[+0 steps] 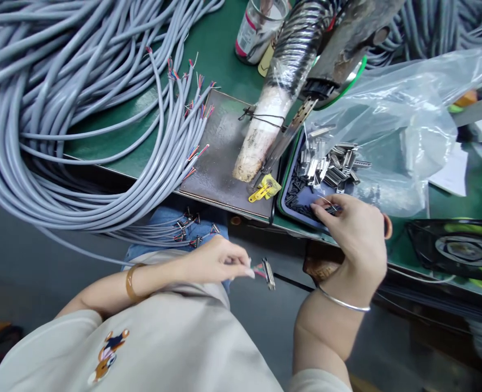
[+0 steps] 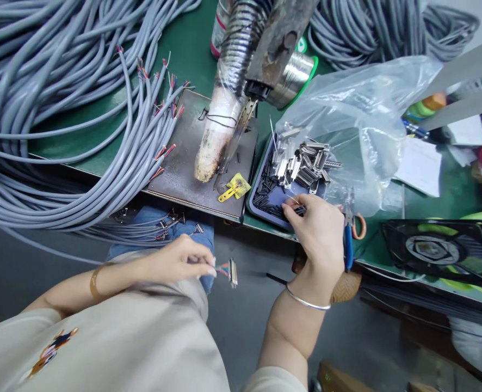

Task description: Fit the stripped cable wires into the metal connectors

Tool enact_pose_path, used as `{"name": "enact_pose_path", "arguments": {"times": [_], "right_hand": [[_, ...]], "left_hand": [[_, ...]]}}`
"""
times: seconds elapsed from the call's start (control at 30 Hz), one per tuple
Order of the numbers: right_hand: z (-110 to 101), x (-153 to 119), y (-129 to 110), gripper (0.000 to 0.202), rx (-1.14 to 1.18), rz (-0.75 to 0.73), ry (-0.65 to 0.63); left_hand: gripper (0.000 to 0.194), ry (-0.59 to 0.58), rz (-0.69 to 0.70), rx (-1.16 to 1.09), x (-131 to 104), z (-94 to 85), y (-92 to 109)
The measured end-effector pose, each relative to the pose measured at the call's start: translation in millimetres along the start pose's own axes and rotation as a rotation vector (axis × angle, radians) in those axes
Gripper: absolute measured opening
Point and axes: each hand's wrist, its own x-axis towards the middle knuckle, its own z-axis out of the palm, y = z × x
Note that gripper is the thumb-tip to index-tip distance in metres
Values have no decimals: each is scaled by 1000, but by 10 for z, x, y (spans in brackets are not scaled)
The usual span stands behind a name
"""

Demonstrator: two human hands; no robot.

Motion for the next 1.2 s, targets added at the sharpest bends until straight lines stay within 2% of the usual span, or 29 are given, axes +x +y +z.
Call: {"name": "enact_pose_path", "arguments": {"times": [0.03, 0.07, 0.17, 0.23, 0.33, 0.4, 0.47, 0.63, 0.87, 1.03, 1.2], "right_hand": [[3, -11, -74, 17, -88, 44, -28], [7, -35, -175, 17, -144, 97, 27], [26, -184, -590, 9, -124, 170, 286], [41, -330, -885, 11, 237, 208, 452], [96, -546, -1217, 7, 515, 168, 344], [180, -654, -1328, 6, 630, 126, 148], [293, -724, -1362, 5, 672, 131, 54], [496, -774, -1325, 8, 637, 197, 122], [511, -779, -1306, 12, 649, 173, 57], [528, -771, -1309, 9, 651, 145, 69], [535, -729, -1321, 21, 501, 19, -22]], "left_hand": [[20, 86, -62, -106, -8, -77, 13], [21, 163, -97, -178, -17, -150, 28], [25, 344, -125, -240, -32, -320, 79], [24, 420, -97, -250, -29, -373, 124], [20, 512, -54, -207, -5, -370, 199], [17, 564, -22, -142, 15, -339, 241], [16, 596, 14, -63, 32, -307, 267], [17, 628, 67, 75, 56, -276, 265], [19, 629, 82, 203, 69, -276, 214], [16, 623, 140, 254, 62, -265, 205], [6, 566, 233, 363, 37, -279, 216]]}}
